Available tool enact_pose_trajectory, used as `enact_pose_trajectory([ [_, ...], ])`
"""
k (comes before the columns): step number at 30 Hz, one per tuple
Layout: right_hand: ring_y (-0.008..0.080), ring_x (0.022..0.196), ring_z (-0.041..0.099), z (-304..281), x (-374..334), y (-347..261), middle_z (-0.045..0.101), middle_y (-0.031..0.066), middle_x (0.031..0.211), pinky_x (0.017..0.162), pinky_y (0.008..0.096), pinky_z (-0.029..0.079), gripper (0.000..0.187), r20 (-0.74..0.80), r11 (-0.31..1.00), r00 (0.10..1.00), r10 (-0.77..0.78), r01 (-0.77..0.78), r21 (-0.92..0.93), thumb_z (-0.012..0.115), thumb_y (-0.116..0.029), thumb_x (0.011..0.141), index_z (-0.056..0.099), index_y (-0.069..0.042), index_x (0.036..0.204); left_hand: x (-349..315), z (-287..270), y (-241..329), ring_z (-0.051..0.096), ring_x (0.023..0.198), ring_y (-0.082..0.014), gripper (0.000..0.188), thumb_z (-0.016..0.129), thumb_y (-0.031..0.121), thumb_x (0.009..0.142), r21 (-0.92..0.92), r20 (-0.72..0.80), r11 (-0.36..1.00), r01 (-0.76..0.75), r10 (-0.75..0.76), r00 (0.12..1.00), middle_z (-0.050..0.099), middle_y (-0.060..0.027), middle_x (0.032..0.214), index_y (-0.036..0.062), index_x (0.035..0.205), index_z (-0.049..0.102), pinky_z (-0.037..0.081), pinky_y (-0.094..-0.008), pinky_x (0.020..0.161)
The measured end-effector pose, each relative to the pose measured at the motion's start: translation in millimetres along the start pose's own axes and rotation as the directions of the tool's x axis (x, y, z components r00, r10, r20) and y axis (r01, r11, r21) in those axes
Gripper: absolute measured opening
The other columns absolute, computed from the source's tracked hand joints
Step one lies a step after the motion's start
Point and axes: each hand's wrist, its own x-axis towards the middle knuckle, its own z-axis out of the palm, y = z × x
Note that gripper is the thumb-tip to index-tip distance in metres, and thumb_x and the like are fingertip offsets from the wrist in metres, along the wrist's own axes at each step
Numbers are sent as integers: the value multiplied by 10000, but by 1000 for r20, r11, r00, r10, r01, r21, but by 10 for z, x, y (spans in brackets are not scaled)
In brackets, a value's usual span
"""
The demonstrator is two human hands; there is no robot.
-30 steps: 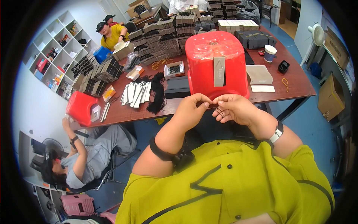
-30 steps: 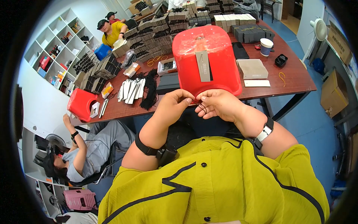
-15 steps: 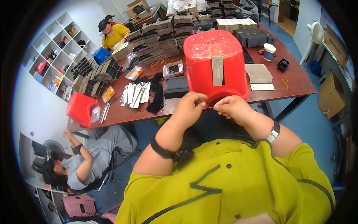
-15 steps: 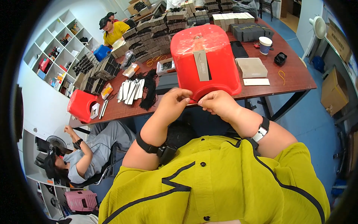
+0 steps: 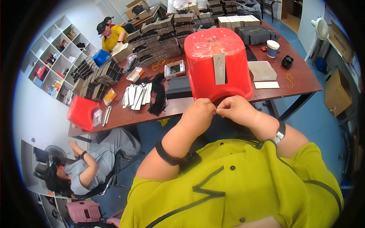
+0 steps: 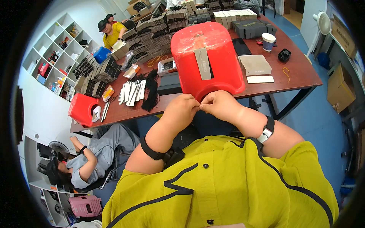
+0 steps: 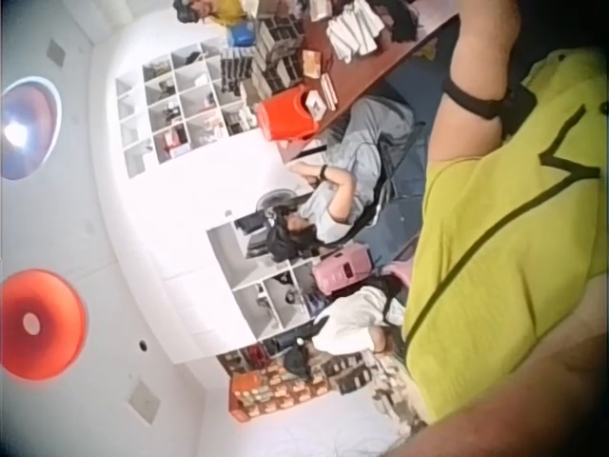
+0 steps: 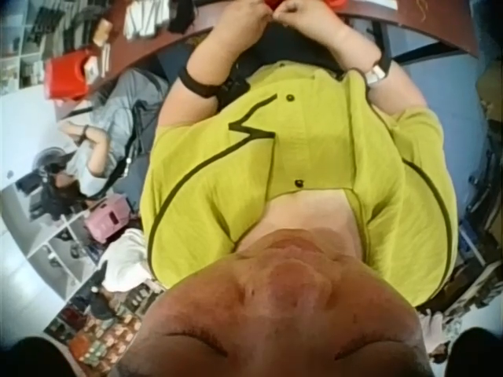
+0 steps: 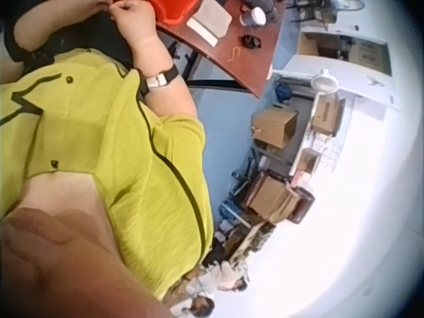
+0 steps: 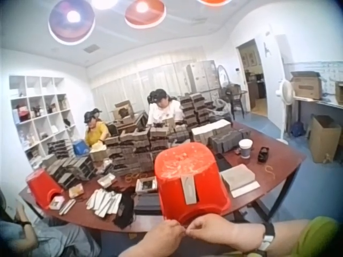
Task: The recorder is shown assembling small white and black rectangular components, possibly housing for electronics or sensors, by inserting internal pieces and snapping the outer shells together.
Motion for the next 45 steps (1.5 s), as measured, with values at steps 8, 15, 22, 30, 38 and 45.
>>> enact_pose_trajectory([
  [8, 117, 676, 561, -57, 54, 103, 589, 57, 718, 616, 264, 452, 58, -62, 965, 963, -261, 261, -15, 606, -53, 791, 573, -5, 794, 20, -132, -44, 590, 687, -268, 109, 700, 78, 713, -253, 46, 937, 243, -239, 970, 600, -116, 721, 3, 777, 652, 464, -335, 619],
  [15, 179, 717, 608, -39, -24, -21, 628, 113, 753, 664, 284, 478, 100, -75, 957, 967, -242, 225, -183, 612, -74, 785, 623, 16, 827, 27, -121, -38, 589, 669, -250, 108, 705, 74, 712, -245, 12, 946, 214, -217, 976, 599, -113, 711, -2, 767, 651, 460, -322, 606],
  [22, 214, 731, 619, -17, -16, -6, 643, 115, 788, 668, 296, 483, 115, -87, 889, 905, -416, 385, -247, 619, -87, 783, 655, -4, 854, 33, -138, -24, 593, 651, -212, 110, 700, 77, 725, -261, 53, 927, 270, -266, 963, 612, -115, 721, -10, 777, 655, 461, -314, 596],
  [30, 146, 693, 592, 62, -84, -64, 618, 83, 743, 625, 265, 461, 113, -171, 935, 922, -347, 327, -136, 649, -110, 808, 652, -1, 839, 3, 3, -290, 544, 645, -111, 110, 675, 122, 798, -842, 507, 51, 537, -265, 820, 632, -17, 788, 15, 800, 652, 425, -243, 570],
  [38, 129, 870, 563, 195, -20, 141, 584, 60, 911, 800, 229, 437, 220, -283, 791, 802, -527, 584, 184, 553, -62, 894, 619, 8, 1092, 81, 394, 213, 566, 805, -116, 110, 612, 163, 874, -910, 221, -412, -56, -593, 774, 603, 5, 829, 66, 923, 626, 447, -265, 759],
  [45, 75, 777, 524, 209, 79, 250, 593, 11, 884, 722, 220, 411, 166, 73, 283, 970, -233, -4, 959, 553, -147, 907, 628, -25, 990, 25, 465, 117, 561, 840, -124, 82, 647, -73, 788, -912, -375, 325, -250, -417, 828, 535, -30, 885, -14, 838, 619, 454, -219, 750],
])
